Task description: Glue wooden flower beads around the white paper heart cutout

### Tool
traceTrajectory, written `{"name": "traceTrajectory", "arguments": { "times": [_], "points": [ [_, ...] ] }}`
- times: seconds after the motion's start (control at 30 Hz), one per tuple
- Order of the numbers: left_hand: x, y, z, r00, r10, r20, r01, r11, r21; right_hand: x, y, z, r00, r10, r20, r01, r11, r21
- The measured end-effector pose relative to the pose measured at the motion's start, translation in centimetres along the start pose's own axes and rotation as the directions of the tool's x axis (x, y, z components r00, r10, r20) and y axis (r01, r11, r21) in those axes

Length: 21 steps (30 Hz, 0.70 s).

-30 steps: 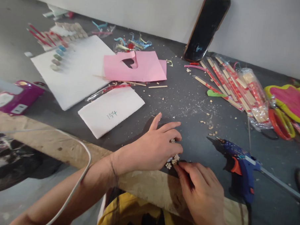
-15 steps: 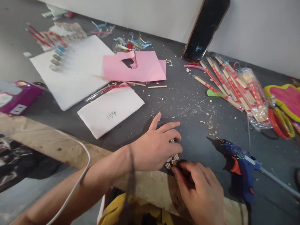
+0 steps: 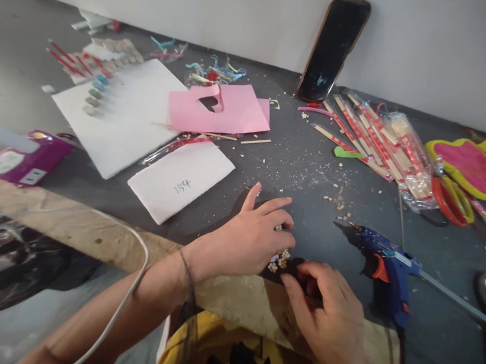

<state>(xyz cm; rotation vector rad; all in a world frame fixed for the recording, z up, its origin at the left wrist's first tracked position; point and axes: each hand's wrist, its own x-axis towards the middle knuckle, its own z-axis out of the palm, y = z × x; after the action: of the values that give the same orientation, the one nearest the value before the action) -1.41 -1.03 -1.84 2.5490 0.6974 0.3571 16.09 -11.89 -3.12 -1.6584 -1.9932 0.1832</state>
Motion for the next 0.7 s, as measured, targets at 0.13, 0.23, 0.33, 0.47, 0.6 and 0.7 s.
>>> {"name": "traceTrajectory", "arguments": {
  "times": [0.13,0.23,0.33,0.47,0.6,0.7],
  "points": [
    [-0.1,0.1,-0.1,1.0,-0.005,-0.003,0.005,1.0,-0.001,-0.5,0.2,-0.2,0.958,0.262,-0.118,-0.227,0.942,0.249],
    [-0.1,-0.1,-0.2,0.998,0.007,-0.06,-0.007,1.0,0.006,-0.7,0.5,-0.3,0.907,0.398,-0.136,-0.305,0.845,0.44],
    [0.1,-0.2,-0.7,0.971,-0.032,-0.236,0.031,0.999,-0.008,-0.7,0.6,-0.3,0.886,0.452,-0.107,-0.33,0.775,0.539],
    [0.2,0.3,-2.0,0.86,-0.084,-0.503,0.094,0.996,-0.005,-0.5,0.7,-0.2,0.823,0.559,-0.098,-0.43,0.727,0.535],
    [-1.6,2.0,-2.8,0.845,-0.12,-0.522,0.187,0.979,0.077,-0.3,0.9,-0.7,0.82,0.569,-0.061,-0.461,0.72,0.519],
    [-4.3,3.2,-1.9,0.858,-0.192,-0.476,0.255,0.965,0.069,-0.2,1.3,-2.0,0.845,0.535,-0.011,-0.474,0.758,0.448]
  ]
}}
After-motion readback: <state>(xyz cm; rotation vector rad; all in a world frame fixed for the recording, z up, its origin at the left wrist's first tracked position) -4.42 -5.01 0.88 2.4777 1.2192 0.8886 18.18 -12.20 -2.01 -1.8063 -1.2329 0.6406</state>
